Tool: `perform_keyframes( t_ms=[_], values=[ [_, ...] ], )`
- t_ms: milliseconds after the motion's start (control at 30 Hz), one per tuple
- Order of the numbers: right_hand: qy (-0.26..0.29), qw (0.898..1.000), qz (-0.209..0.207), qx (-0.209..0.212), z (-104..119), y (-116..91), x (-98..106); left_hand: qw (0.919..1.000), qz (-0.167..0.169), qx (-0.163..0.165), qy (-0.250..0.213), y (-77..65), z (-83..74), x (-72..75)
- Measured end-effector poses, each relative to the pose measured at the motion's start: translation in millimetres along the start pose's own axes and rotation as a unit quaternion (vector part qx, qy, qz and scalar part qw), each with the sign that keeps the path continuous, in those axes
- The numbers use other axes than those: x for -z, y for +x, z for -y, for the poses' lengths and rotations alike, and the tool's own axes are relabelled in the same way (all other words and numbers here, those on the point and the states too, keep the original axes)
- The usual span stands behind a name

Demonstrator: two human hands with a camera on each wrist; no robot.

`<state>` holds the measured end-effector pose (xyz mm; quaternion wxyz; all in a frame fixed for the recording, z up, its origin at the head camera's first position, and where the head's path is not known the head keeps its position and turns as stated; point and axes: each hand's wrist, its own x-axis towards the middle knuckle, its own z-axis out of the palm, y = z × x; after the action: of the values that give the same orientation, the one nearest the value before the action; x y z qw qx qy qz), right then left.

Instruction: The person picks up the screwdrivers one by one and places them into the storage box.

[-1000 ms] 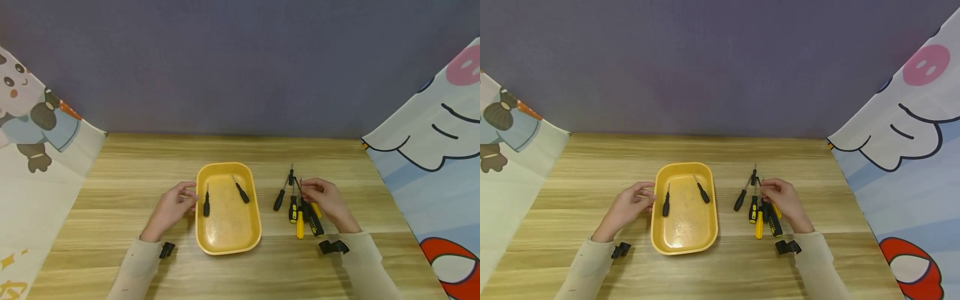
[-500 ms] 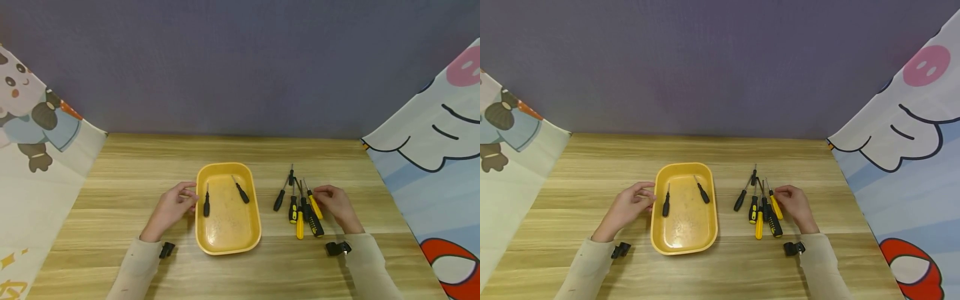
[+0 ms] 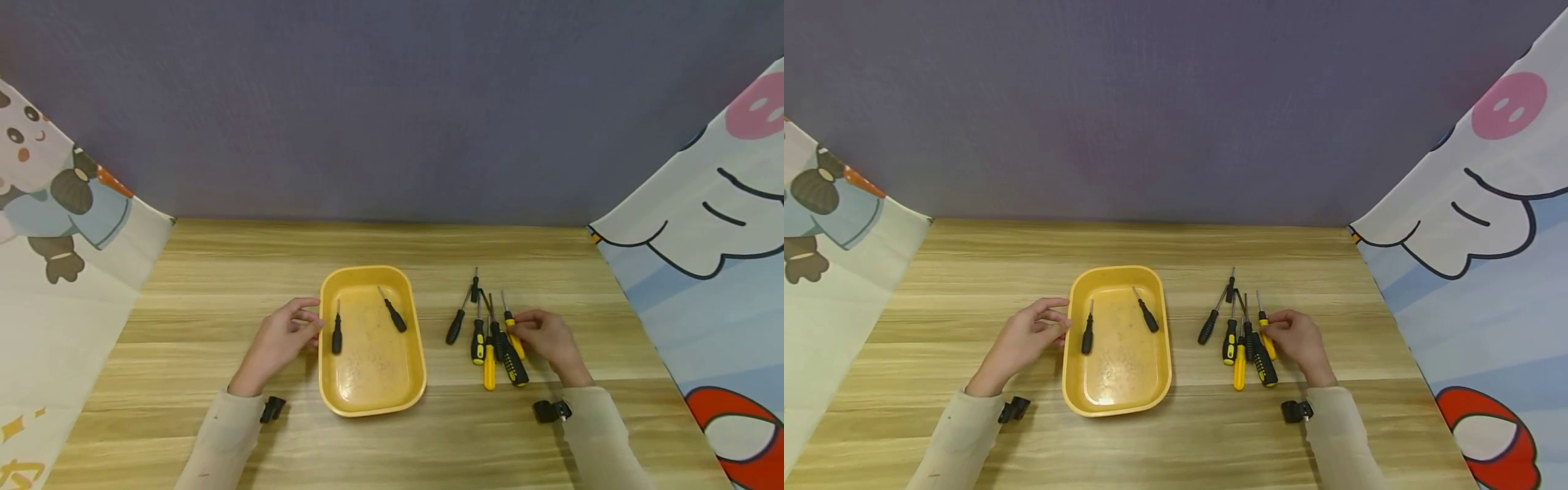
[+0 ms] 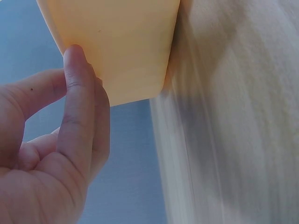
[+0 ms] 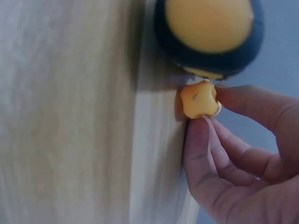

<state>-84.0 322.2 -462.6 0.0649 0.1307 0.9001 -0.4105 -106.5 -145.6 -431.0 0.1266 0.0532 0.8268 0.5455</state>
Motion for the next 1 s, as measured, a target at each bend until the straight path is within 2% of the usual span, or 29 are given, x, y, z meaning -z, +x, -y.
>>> perform_keyframes(
  t_ms=[100,333,567,700,867,1000],
  values=[
    [-0.02,1.0,-0.002,0.0,0.6,-0.1,-0.2,1.0,-0.001,-0.002,0.001,-0.4,0.5,0.2],
    [-0.012,1.0,0.001,-0.004,-1.6,0.5,-0.3,1.0,-0.001,-0.003,-0.001,-0.9,1.8,-0.4],
    [0.043,0.999,0.006,-0.019,-1.7,1.9,2.7,1.0,-0.002,-0.004,0.003,-0.9,2.9,-0.4],
    [0.065,0.998,0.014,-0.002,2.3,3.1,5.1,1.0,-0.003,-0.006,0.002,-0.5,3.3,-0.4],
    [0.089,0.995,0.03,0.014,18.1,4.3,3.9,1.0,-0.003,-0.006,0.003,-0.4,2.6,-0.1],
    [0.135,0.989,0.057,0.022,35.8,3.5,-0.1,1.0,-0.003,-0.005,0.007,0.0,2.2,0.0]
  ],
)
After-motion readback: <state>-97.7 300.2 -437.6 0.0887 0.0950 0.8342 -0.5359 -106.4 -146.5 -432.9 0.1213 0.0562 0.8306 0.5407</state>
